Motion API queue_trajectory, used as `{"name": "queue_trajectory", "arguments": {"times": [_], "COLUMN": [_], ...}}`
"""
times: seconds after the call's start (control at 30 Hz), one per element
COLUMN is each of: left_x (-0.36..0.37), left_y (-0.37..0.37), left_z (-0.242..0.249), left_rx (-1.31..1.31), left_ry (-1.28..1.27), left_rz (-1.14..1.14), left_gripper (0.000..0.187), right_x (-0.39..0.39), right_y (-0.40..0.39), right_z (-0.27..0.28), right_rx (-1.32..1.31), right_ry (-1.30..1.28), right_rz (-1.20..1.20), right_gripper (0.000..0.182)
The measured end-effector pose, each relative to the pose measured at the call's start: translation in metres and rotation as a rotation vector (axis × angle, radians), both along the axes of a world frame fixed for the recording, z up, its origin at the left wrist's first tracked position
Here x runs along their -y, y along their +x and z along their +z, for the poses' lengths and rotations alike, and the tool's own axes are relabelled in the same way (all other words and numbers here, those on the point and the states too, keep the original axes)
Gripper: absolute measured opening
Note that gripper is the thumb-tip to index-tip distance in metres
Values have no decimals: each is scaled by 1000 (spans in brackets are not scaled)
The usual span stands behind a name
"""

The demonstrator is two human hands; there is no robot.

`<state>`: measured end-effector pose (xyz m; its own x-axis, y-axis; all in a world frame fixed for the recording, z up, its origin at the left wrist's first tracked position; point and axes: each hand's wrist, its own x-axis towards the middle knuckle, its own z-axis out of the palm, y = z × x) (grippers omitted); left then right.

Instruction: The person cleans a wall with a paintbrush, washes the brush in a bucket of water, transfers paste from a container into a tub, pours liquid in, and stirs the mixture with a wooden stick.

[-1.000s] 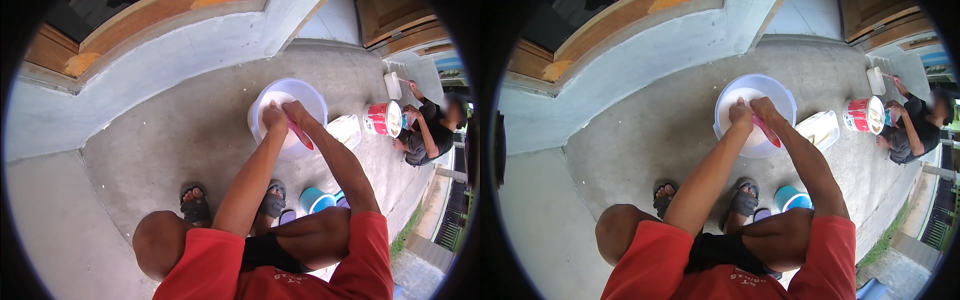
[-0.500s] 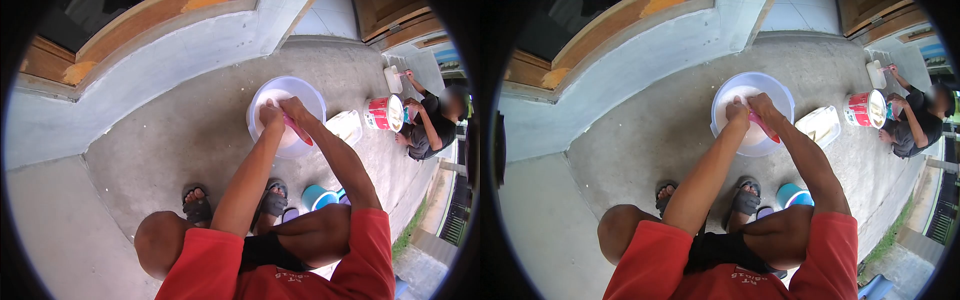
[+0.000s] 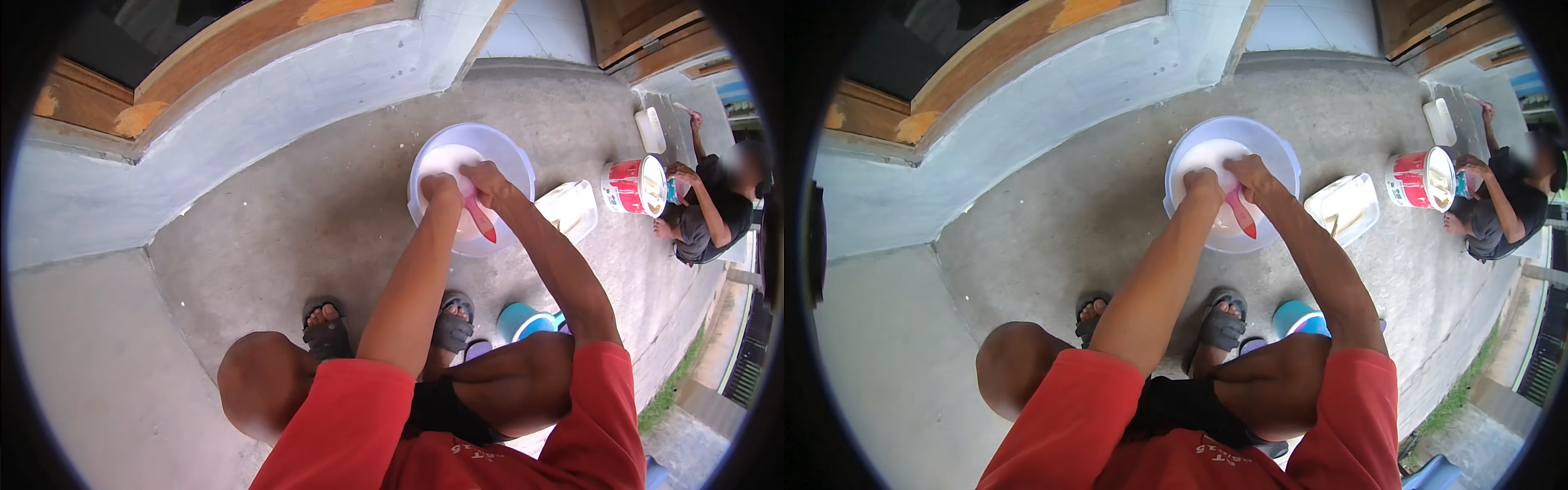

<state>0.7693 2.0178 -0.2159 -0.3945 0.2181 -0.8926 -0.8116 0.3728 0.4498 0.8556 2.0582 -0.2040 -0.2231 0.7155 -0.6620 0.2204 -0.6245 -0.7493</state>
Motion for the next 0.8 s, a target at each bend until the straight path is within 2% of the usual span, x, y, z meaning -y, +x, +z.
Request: {"name": "queue_trajectory", "arguments": {"times": [0.07, 0.13, 0.2, 0.23, 0.3, 0.37, 0.4, 0.47, 0.5, 0.57, 0.6, 0.63, 0.67, 0.7, 0.73, 0.77, 0.8], "left_x": [1, -1, -5, -2, -2, -2, -2, -3, -6, -6, -4, -2, 2, 5, 10, 15, 16], "left_y": [5, 8, 3, 3, -1, -5, -7, -5, -5, -2, -2, -2, -3, -2, -3, -1, 0], "left_z": [-7, -11, -29, -28, -26, -23, -22, -24, -26, -40, -47, -30, -1, 5, 11, 7, 4], "left_rx": [9, 22, 189, 188, 203, 217, 223, 252, 283, 322, 363, 363, 297, 231, 229, 128, 25], "left_ry": [7, 17, 25, 22, 86, 147, 178, 206, 239, 317, 394, 394, 314, 235, 236, 229, 222], "left_rz": [-41, -88, -61, -66, -35, -1, 18, 64, 102, 96, 103, 102, 98, 93, 95, -8, -108], "left_gripper": [37, 36, 35, 35, 39, 43, 45, 49, 52, 53, 53, 53, 51, 50, 50, 45, 41], "right_x": [1, 3, -5, -16, -14, 3, 5, 9, 9, 8, 5, 0, -3, -5, -7, -7, -8], "right_y": [-6, -6, 3, 13, 7, -6, -7, -6, -5, -1, 0, -1, -3, -4, -5, -6, -8], "right_z": [10, 0, -37, -69, -52, -6, 15, 37, 36, 32, 14, -13, -28, -27, -26, -27, -28], "right_rx": [239, 254, 271, 377, 479, 47, 44, 46, 42, 192, 191, 197, 203, 201, 442, 684, 683], "right_ry": [-11, -5, 2, 121, 247, -1, -1, -14, -14, 57, 56, 107, 158, 158, 284, 410, 414], "right_rz": [51, 15, -15, 233, 478, -204, -203, -43, -50, 195, 190, 144, 100, 101, 247, 394, 398], "right_gripper": [22, 27, 32, 36, 39, 36, 36, 43, 43, 47, 47, 41, 36, 36, 32, 29, 29]}}
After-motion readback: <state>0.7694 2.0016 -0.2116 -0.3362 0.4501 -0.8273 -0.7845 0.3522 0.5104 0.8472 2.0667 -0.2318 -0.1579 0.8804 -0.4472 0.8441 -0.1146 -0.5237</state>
